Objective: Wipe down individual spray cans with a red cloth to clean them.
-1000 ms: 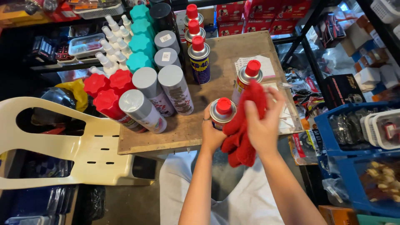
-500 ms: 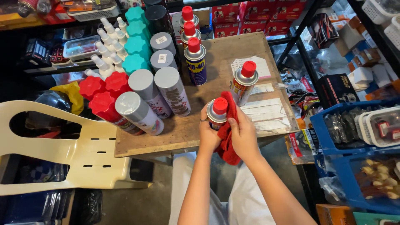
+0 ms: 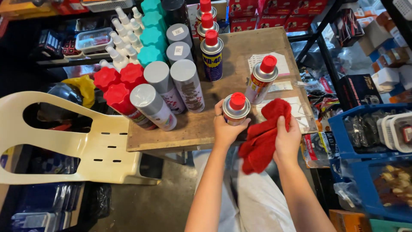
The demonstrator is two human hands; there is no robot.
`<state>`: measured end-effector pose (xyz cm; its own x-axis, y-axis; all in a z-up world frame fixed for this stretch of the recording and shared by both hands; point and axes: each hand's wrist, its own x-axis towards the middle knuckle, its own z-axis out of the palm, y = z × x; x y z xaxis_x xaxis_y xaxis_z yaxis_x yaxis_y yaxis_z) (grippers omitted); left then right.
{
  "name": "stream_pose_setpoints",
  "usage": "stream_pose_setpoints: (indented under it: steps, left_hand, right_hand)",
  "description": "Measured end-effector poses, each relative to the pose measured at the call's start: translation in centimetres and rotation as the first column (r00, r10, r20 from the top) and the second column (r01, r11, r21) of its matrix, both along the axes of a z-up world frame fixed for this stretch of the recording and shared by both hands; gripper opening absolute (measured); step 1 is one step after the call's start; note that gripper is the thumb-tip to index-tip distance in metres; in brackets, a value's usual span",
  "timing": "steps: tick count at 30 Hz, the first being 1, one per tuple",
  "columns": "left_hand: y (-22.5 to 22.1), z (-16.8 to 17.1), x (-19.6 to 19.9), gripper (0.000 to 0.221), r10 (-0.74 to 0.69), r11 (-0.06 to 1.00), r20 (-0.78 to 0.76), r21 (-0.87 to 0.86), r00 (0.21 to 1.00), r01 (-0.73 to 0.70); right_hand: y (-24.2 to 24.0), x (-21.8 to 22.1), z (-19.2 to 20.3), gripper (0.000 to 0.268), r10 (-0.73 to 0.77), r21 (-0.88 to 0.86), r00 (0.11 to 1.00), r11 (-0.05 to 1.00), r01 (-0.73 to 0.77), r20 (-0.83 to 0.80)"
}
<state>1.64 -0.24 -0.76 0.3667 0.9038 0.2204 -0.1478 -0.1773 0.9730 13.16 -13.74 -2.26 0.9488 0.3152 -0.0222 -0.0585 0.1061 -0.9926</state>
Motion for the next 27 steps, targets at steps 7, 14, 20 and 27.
stream_pose_setpoints:
  steps: [7,14,20,27]
  left_hand:
    - [-0.1,0.5,0.0,0.091,0.034,0.999,-0.024,0.014,0.999,-0.034]
    - [1.7,0.6,-1.0,0.083,-0.163,0.985,-0.021,-0.062,0.986,0.161]
    - [4.3,0.6,-2.1,0.085,-0.428,0.903,0.099,0.029,0.898,0.428]
    - [4.3,1.0,-2.4,0.081,-0.488,0.871,0.105,-0.006,0.866,0.492]
  right_hand:
    - [0.7,-1.7,2.9,0.024,0.009,-0.031,0.994,1.0,-0.006,0.106]
    - [1.6,-3.7,5.4,0.024,0.141,0.015,0.988,0.99,-0.142,0.058]
    - [1.3,-4.0,4.8,0.026,0.19,0.008,0.981,0.982,-0.19,0.039]
    - [1.6,-5.3,6.6,0.026,0.25,0.021,0.967,0.968,-0.251,0.044]
